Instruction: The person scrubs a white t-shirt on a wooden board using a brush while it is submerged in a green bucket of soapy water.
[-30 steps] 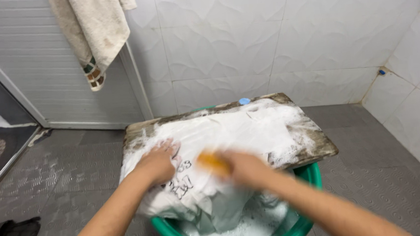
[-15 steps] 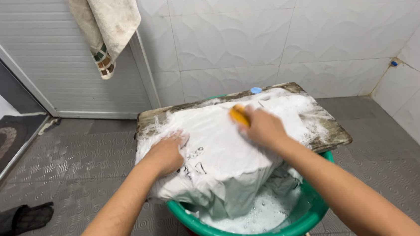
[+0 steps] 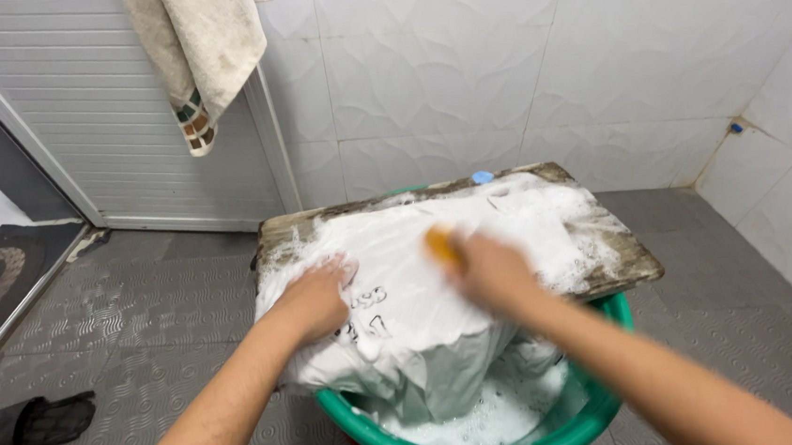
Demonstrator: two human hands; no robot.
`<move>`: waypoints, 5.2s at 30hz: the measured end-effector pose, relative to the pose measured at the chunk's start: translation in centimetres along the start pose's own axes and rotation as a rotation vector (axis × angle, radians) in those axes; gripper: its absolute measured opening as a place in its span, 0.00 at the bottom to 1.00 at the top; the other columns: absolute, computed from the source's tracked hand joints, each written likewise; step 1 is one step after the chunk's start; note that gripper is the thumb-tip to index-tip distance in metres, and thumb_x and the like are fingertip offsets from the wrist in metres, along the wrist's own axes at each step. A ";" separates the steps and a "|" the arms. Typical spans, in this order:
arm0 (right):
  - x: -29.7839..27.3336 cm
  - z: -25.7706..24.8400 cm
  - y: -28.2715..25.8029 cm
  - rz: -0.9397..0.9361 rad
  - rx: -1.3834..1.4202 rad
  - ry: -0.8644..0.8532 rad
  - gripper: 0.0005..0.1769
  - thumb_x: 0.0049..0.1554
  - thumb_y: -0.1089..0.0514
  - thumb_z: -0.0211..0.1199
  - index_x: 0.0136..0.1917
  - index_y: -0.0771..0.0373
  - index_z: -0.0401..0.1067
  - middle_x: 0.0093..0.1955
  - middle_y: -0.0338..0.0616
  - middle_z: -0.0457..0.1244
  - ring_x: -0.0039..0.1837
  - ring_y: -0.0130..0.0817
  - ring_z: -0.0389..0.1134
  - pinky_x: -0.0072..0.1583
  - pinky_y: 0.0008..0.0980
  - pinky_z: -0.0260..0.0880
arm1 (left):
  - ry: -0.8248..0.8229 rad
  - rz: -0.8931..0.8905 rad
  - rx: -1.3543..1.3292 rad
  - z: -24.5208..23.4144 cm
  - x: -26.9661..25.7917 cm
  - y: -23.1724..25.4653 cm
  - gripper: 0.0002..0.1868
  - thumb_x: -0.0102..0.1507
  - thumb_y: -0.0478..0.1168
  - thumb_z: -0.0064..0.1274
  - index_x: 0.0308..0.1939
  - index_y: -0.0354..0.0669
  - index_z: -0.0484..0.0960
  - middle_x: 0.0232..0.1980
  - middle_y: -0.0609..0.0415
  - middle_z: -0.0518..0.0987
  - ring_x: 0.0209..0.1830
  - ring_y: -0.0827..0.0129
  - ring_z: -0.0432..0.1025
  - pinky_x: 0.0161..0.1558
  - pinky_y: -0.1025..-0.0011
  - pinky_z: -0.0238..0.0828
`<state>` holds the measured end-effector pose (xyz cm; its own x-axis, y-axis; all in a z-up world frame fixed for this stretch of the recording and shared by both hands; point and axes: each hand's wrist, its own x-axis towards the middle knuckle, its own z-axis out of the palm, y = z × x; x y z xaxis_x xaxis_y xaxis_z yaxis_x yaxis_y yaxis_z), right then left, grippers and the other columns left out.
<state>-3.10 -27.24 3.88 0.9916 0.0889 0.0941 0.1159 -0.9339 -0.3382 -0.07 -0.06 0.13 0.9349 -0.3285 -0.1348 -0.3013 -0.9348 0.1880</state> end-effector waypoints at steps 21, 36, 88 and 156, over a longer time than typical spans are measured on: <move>0.2 -0.5 5.6 -0.019 -0.110 0.018 0.29 0.54 0.42 0.64 0.66 0.52 0.66 0.49 0.48 0.66 0.52 0.48 0.70 0.54 0.48 0.71 | 0.029 0.017 0.050 0.5 -0.1 -0.1 0.42 0.58 0.39 0.47 0.78 0.52 0.56 0.83 0.52 0.49 0.83 0.57 0.43 0.78 0.60 0.40; -0.5 -1.3 5.2 -0.086 -0.158 0.064 0.27 0.56 0.45 0.62 0.66 0.53 0.66 0.49 0.53 0.67 0.48 0.52 0.71 0.50 0.50 0.71 | 0.039 -0.021 0.110 0.7 0.1 0.5 0.38 0.61 0.40 0.41 0.78 0.54 0.56 0.83 0.53 0.49 0.83 0.57 0.44 0.78 0.58 0.40; 5.5 6.7 -11.1 -0.230 0.182 0.046 0.28 0.54 0.47 0.67 0.67 0.50 0.71 0.54 0.54 0.69 0.54 0.52 0.71 0.58 0.48 0.70 | 0.404 -0.384 -0.096 -1.8 -1.0 -2.5 0.16 0.58 0.41 0.52 0.46 0.38 0.85 0.51 0.41 0.83 0.56 0.45 0.76 0.58 0.47 0.69; 3.5 -5.0 11.1 0.370 -0.016 -0.073 0.32 0.60 0.44 0.59 0.75 0.49 0.64 0.52 0.48 0.73 0.53 0.40 0.76 0.56 0.41 0.77 | -0.099 0.037 0.069 0.2 2.0 8.5 0.40 0.68 0.67 0.29 0.82 0.64 0.43 0.86 0.53 0.31 0.84 0.43 0.25 0.77 0.40 0.24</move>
<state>1.36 -39.01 5.16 0.9678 -0.2313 -0.0993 -0.2512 -0.9128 -0.3219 -0.80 -8.72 1.30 0.9008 -0.3716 -0.2248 -0.3508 -0.9277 0.1281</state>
